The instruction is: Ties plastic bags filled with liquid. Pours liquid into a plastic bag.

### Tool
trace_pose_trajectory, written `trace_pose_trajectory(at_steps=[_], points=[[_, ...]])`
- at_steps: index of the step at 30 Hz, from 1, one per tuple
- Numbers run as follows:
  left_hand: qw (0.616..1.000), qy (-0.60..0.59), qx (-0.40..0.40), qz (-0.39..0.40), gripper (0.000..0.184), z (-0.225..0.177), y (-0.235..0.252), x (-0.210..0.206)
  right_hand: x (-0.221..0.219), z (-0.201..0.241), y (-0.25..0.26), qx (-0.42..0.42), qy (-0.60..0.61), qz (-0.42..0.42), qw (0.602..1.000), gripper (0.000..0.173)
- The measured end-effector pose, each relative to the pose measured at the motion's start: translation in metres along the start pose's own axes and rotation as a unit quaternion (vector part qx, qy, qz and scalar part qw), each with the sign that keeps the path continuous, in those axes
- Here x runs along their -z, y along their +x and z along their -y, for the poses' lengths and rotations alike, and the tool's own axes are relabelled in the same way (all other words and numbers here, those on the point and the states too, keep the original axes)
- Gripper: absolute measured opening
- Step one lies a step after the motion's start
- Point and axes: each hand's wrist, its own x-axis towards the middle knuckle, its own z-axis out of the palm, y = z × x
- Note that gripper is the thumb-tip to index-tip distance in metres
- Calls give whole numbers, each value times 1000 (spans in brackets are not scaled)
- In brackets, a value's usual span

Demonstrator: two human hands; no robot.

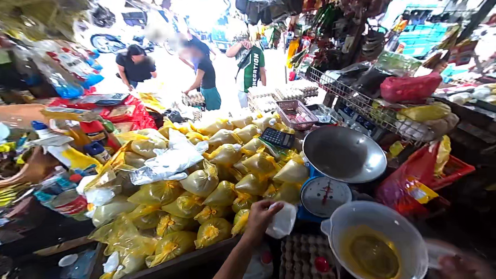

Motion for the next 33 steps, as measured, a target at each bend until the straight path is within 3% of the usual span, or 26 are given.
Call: trace_pose_trajectory(at_steps=[5,8,15,23,33], points=[[991,97,-81,47,25,-50,34,-33,-16,62,48,61,-158,-54,984,23],[982,143,-110,55,25,-62,43,-48,-21,78,78,91,-267,-17,959,43],[962,231,-136,58,23,-79,43,-63,-44,103,113,86,-448,43,889,64],[954,249,-154,58,20,-79,46,-68,-55,114,134,86,-521,82,845,72],[952,277,-113,69,23,-76,45,-65,-68,125,140,92,-565,86,815,73]])
